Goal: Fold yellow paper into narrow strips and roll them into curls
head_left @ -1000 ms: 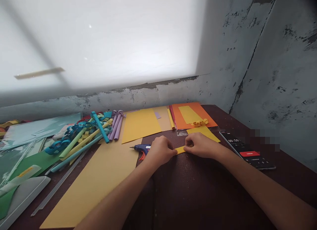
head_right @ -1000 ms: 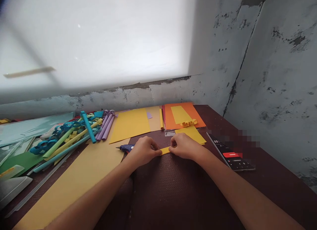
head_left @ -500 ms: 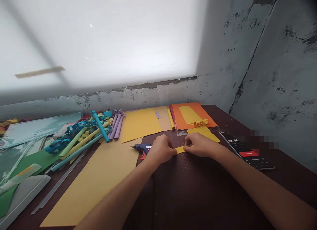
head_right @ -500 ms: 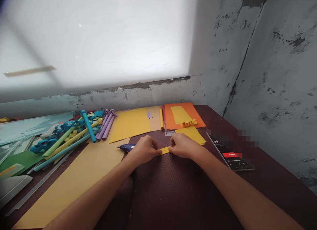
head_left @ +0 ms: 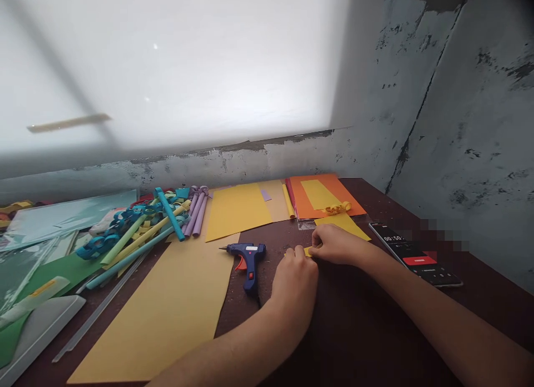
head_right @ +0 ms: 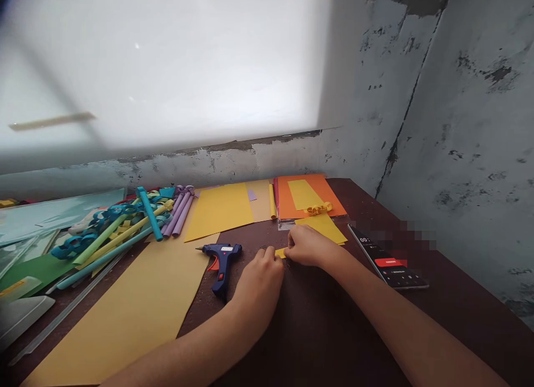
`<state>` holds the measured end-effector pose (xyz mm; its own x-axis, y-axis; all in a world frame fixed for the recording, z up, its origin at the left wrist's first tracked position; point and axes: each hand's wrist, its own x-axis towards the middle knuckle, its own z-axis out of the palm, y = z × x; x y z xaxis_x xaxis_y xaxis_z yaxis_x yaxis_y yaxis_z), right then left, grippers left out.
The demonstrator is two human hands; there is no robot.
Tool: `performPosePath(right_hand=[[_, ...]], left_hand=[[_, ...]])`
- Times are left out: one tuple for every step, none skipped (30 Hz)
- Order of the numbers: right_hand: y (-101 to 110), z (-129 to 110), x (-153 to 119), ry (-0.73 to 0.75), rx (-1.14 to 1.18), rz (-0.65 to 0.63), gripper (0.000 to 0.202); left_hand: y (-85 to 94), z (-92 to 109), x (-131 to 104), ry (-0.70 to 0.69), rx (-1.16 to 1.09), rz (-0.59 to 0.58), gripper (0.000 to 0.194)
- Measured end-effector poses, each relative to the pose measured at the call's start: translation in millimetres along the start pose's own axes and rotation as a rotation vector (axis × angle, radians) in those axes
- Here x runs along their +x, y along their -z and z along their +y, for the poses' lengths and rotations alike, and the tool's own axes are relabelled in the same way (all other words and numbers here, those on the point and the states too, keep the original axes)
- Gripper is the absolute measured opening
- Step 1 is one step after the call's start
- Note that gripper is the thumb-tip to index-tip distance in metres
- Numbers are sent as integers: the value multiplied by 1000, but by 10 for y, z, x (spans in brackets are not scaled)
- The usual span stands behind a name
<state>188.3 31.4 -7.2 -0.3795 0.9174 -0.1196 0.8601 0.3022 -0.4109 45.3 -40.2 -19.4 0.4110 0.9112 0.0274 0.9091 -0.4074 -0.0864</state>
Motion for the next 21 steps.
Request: performPosePath(right_hand=[[-5,4,0,0,1,0,12],[-10,9,1,2,3,0,12],[-15,15,2,5,3,-2,12],[-20,22,3,7,3,-3,12],[-23,29,4,6,1,-4,13],[-25,37,5,5,-1,-4,14],[-25,44,7,4,-3,-5,14],[-24,51,9,3,-5,-8,15],[-21,56,10,3,-6,-11,16],[-18,60,12,2,-6,-12,16],[-14,63,13,1,-5,-15,16],[-10,64,13,0,-2,-19,16],[-7,65,13,-3,5,-23,16],[-4,65,13,-6,12,-27,16],[-4,67,13,-9,19,-29,16],[-4,68,13,-13,23,-29,16],[-6,71,13,-18,26,-29,16],[-9,74,13,-22,28,-28,17],[-12,77,13,-25,29,-28,17],[-15,80,13,-26,31,-27,17],[-17,82,13,-26,34,-27,17]], left_hand=[[-5,48,-23,7,24,-28,33],[-13,86,-48,5,40,-50,35],[-24,117,-75,7,45,-62,36],[-38,141,-102,4,44,-63,36],[-55,161,-130,-11,48,-44,34],[-73,177,-157,-49,52,-30,32],[-92,192,-181,-73,40,2,31],[-109,206,-201,-70,12,39,32],[-125,218,-214,-48,-13,73,36],[-138,230,-223,-16,-35,99,41],[-149,242,-226,19,-52,110,46],[-159,253,-225,49,-60,109,50],[-166,263,-222,72,-64,100,54],[-173,271,-219,87,-66,90,55],[-179,278,-217,94,-67,86,57],[-185,284,-217,99,-67,92,57],[-189,288,-220,99,-63,106,56],[-192,291,-224,96,-56,123,55],[-193,292,-229,90,-46,141,53],[-192,292,-235,84,-36,158,52],[-190,291,-240,78,-26,173,51]])
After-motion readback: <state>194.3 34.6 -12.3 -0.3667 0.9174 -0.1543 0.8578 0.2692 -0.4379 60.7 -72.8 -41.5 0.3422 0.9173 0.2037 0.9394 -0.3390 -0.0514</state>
